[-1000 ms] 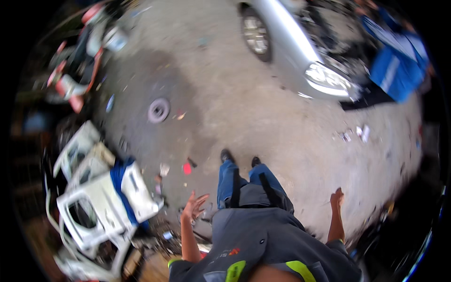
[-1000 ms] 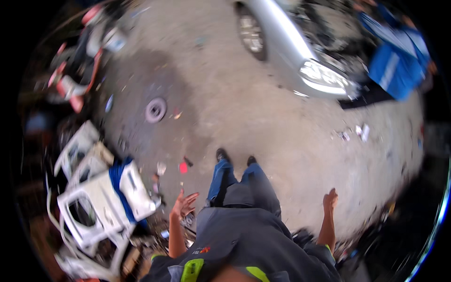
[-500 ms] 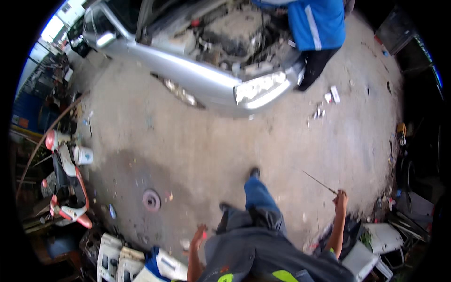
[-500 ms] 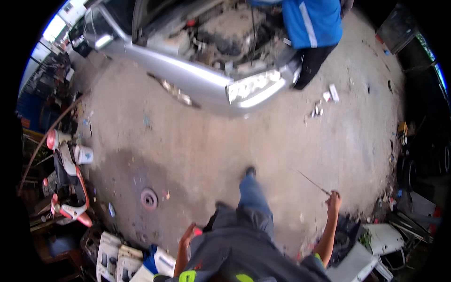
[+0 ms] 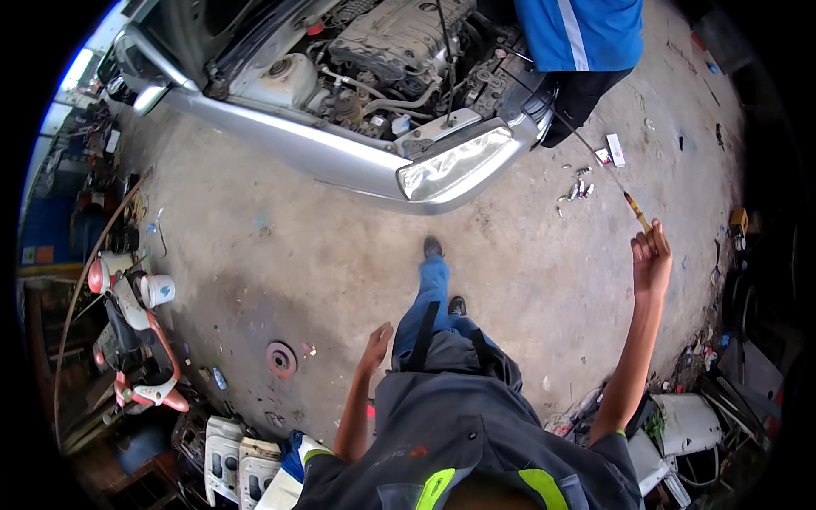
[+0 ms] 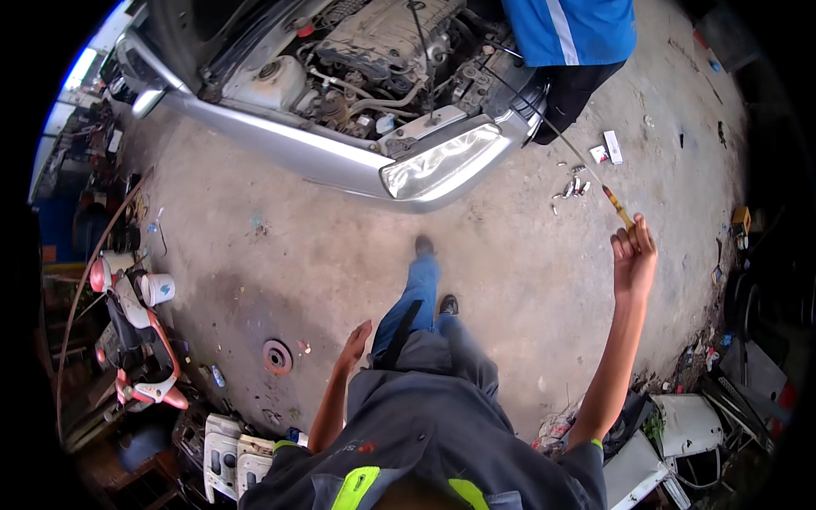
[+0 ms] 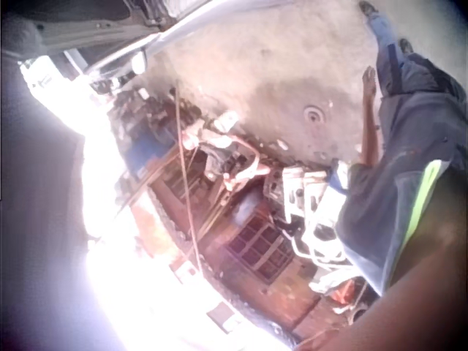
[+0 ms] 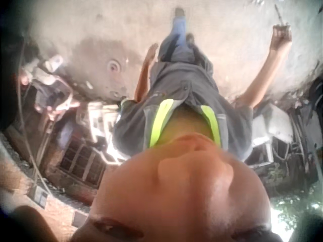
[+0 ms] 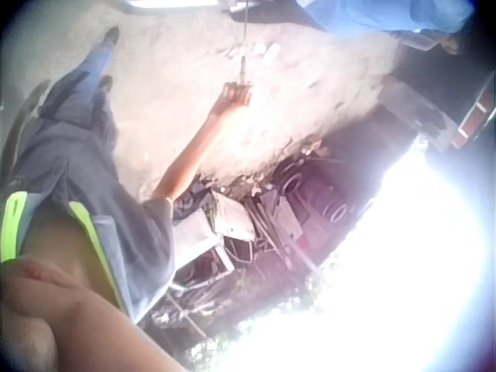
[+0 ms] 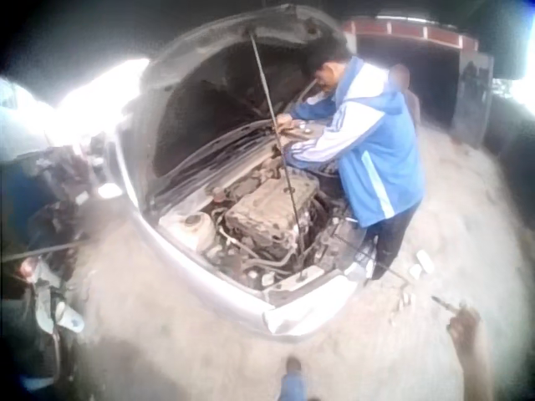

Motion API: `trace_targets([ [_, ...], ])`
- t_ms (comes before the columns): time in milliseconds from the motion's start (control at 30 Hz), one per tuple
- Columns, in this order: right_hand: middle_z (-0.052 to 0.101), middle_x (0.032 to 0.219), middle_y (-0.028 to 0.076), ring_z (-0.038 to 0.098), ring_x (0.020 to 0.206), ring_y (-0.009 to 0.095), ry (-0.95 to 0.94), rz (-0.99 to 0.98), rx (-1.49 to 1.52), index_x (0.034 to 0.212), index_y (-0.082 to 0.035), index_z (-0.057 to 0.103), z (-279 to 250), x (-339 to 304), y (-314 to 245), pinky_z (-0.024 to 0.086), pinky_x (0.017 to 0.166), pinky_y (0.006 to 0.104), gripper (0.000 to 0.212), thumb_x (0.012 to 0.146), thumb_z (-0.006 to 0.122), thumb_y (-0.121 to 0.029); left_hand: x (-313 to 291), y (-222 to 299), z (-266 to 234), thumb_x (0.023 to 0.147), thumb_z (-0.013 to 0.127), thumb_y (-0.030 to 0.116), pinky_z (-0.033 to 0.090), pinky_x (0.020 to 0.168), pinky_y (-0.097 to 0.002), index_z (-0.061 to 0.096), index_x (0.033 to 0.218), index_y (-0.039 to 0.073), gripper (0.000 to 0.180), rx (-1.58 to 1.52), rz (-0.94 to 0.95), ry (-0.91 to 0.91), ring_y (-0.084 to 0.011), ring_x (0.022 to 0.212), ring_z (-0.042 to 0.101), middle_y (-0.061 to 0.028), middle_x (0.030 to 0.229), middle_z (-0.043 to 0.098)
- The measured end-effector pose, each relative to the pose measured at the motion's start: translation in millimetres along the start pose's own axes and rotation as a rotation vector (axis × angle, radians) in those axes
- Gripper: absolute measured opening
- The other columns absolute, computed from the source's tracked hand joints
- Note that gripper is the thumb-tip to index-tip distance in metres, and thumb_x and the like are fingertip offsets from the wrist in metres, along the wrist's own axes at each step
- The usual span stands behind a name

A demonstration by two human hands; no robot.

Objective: The person walks to a silver car with its hood open, pulls out the oil dipstick, wipes it with a white cloth, reinserts it, and pulls it out again to inspect the oil level.

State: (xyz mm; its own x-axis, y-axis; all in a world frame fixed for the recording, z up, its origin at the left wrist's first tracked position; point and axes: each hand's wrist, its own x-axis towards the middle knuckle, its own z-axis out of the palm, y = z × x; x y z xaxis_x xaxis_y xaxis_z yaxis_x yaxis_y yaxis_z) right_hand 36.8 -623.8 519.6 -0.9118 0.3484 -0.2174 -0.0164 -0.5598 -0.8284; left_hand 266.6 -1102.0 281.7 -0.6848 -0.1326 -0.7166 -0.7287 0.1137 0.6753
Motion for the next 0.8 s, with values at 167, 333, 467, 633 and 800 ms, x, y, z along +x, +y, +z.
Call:
trace_targets([
  [167,0.021,0.059,-0.006,0.021,0.051,0.005,-0.004,0.088,0.107,0.096,0.000,0.052,19,76,13,0.024,0.049,0.0209,0.013,0.093,0.045,-0.011,83,193,59,0.091,0.048,0.033,0.037,0.092,-0.0270,0.057,0.113,-0.001,0.041,-0.085,0.304,-0.086,-0.0168,0.105,0.053,-0.0087,0.111,0.060],
  [333,0.019,0.058,-0.006,0.020,0.050,0.005,-0.007,0.205,0.224,0.100,-0.001,0.050,-7,111,16,0.023,0.047,0.0204,0.014,0.094,0.043,-0.011,164,403,156,0.092,0.047,0.038,0.032,0.098,-0.0290,0.049,0.125,0.003,0.048,-0.148,0.392,-0.478,-0.0148,0.118,0.044,-0.0066,0.125,0.051],
  [467,0.019,0.058,-0.006,0.019,0.048,0.005,0.072,0.264,0.263,0.100,-0.001,0.049,-23,130,22,0.022,0.045,0.0210,0.014,0.094,0.043,-0.012,195,498,219,0.091,0.045,0.038,0.028,0.102,-0.0333,0.041,0.130,0.000,0.055,-0.398,0.245,-0.585,-0.0177,0.126,0.036,-0.0079,0.130,0.047],
  [633,0.018,0.057,-0.006,0.019,0.046,0.005,0.092,0.354,0.256,0.101,-0.002,0.049,-44,182,19,0.020,0.043,0.0206,0.015,0.093,0.044,-0.013,205,539,264,0.092,0.046,0.036,0.028,0.102,-0.0315,0.048,0.124,-0.001,0.049,-0.490,0.287,-0.585,-0.0173,0.125,0.038,-0.0076,0.129,0.049],
  [800,0.018,0.057,-0.006,0.017,0.045,0.005,0.073,0.460,0.252,0.099,-0.002,0.049,-59,242,4,0.018,0.042,0.0205,0.013,0.093,0.044,-0.012,207,563,289,0.095,0.043,0.022,0.032,0.094,-0.0252,0.057,0.113,-0.002,0.033,-0.264,0.650,-0.364,-0.0126,0.117,0.042,-0.0056,0.123,0.052],
])
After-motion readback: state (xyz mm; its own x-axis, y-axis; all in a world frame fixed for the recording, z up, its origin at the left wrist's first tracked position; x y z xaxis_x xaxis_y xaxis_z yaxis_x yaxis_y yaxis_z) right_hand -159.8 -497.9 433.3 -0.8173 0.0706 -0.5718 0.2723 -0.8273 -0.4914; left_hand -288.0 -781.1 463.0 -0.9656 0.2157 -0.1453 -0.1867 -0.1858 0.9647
